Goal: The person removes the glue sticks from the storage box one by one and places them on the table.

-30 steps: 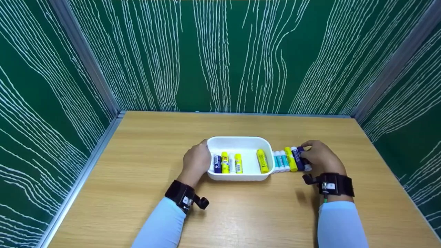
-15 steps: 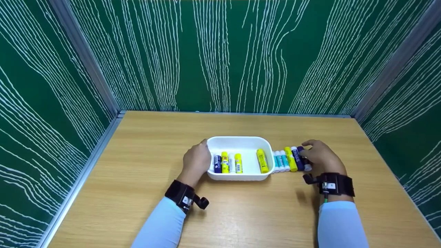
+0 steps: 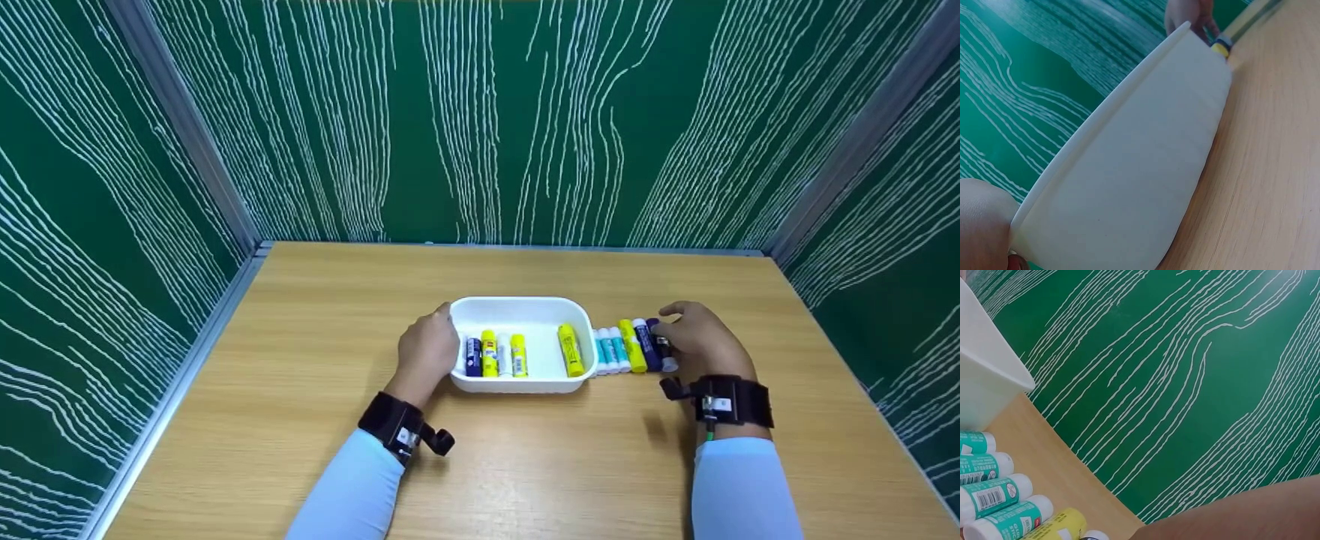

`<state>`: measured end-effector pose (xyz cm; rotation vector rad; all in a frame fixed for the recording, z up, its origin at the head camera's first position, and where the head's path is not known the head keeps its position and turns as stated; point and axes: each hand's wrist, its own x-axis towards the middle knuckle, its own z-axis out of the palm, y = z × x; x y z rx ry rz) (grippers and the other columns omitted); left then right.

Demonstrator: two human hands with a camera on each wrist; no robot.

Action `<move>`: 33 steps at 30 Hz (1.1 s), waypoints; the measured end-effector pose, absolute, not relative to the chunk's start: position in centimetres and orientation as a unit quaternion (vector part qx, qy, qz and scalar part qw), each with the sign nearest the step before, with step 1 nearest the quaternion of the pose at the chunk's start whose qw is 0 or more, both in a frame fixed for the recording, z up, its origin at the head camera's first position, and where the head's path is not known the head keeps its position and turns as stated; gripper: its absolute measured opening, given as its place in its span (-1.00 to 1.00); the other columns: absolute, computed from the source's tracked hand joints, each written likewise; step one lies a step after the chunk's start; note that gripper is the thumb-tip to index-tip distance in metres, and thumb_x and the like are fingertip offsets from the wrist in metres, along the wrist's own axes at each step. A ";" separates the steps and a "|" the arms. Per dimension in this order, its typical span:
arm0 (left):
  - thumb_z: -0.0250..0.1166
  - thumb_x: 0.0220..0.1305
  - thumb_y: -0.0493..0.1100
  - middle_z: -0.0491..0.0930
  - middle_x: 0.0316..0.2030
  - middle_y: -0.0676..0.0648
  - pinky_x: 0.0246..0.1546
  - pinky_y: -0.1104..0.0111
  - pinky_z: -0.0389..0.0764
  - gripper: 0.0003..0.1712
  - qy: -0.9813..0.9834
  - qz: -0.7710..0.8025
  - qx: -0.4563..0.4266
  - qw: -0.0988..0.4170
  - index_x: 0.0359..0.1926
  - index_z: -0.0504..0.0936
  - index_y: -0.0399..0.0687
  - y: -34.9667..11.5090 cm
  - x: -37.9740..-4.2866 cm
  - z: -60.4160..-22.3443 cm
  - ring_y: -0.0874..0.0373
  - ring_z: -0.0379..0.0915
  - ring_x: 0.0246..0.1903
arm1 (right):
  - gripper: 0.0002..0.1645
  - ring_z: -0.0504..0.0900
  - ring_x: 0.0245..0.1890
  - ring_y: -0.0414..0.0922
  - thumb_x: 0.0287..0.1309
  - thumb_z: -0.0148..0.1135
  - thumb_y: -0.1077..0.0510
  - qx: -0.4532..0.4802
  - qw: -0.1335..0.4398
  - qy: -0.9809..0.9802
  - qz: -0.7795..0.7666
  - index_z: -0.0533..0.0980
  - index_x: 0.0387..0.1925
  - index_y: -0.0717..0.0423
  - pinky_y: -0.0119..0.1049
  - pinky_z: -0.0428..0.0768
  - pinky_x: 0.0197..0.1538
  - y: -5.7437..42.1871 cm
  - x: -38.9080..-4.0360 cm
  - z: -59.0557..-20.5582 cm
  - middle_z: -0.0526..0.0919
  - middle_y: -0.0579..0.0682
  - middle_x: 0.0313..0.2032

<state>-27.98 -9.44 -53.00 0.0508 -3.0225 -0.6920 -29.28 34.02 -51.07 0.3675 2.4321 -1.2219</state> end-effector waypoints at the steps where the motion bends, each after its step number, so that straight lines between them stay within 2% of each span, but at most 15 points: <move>1: -0.11 0.87 -0.12 0.79 0.29 -0.32 0.11 -0.06 0.87 -0.43 -0.974 -0.223 0.017 0.020 0.66 0.49 -0.18 -9.4 -28.0 -53.0 -0.19 0.85 0.16 | -0.15 0.34 0.51 0.36 0.74 0.10 -0.02 0.126 0.191 0.876 -0.424 0.11 0.80 0.20 0.47 0.46 0.52 34.0 -29.2 -50.9 0.26 0.48 0.67; 9: -0.12 0.87 -0.11 0.81 0.25 -0.33 0.07 -0.06 0.88 -0.43 -0.975 -0.221 0.015 0.023 0.64 0.50 -0.18 -9.5 -28.0 -53.1 -0.19 0.86 0.12 | -0.18 0.43 0.56 0.42 0.74 0.03 -0.04 0.152 0.146 0.899 -0.385 0.14 0.81 0.12 0.49 0.53 0.51 32.9 -28.7 -48.8 0.30 0.45 0.67; 13: -0.11 0.87 -0.12 0.82 0.23 -0.34 0.06 -0.07 0.88 -0.44 -0.974 -0.224 0.013 0.028 0.63 0.52 -0.19 -9.5 -28.0 -53.1 -0.21 0.86 0.11 | -0.22 0.50 0.47 0.40 0.76 0.05 -0.01 0.118 0.123 0.915 -0.366 0.19 0.78 0.19 0.44 0.55 0.52 31.8 -28.5 -47.6 0.38 0.48 0.59; 20: -0.10 0.84 -0.14 0.84 0.18 -0.32 0.03 -0.08 0.87 -0.46 -0.974 -0.225 0.016 0.026 0.60 0.55 -0.17 -9.5 -28.2 -53.2 -0.18 0.86 0.07 | -0.25 0.70 0.28 0.36 0.71 0.16 0.00 0.039 0.073 0.942 -0.326 0.33 0.67 0.32 0.25 0.74 0.29 29.1 -28.2 -45.9 0.57 0.53 0.41; 29: -0.11 0.86 -0.13 0.83 0.21 -0.31 0.07 -0.07 0.87 -0.45 -0.975 -0.221 0.022 0.018 0.62 0.52 -0.16 -9.4 -28.2 -53.2 -0.19 0.86 0.09 | -0.30 0.78 0.09 0.21 0.65 0.26 0.05 -0.027 0.064 0.952 -0.297 0.42 0.61 0.29 0.06 0.81 0.08 22.9 -26.9 -44.8 0.74 0.41 0.24; 33: -0.10 0.86 -0.14 0.83 0.20 -0.32 0.06 -0.07 0.88 -0.45 -0.975 -0.222 0.020 0.024 0.61 0.54 -0.17 -9.5 -28.1 -53.2 -0.20 0.86 0.08 | -0.32 0.80 0.10 0.20 0.64 0.29 0.06 -0.045 0.072 0.958 -0.275 0.45 0.60 0.25 0.05 0.84 0.08 19.9 -26.3 -45.4 0.76 0.36 0.22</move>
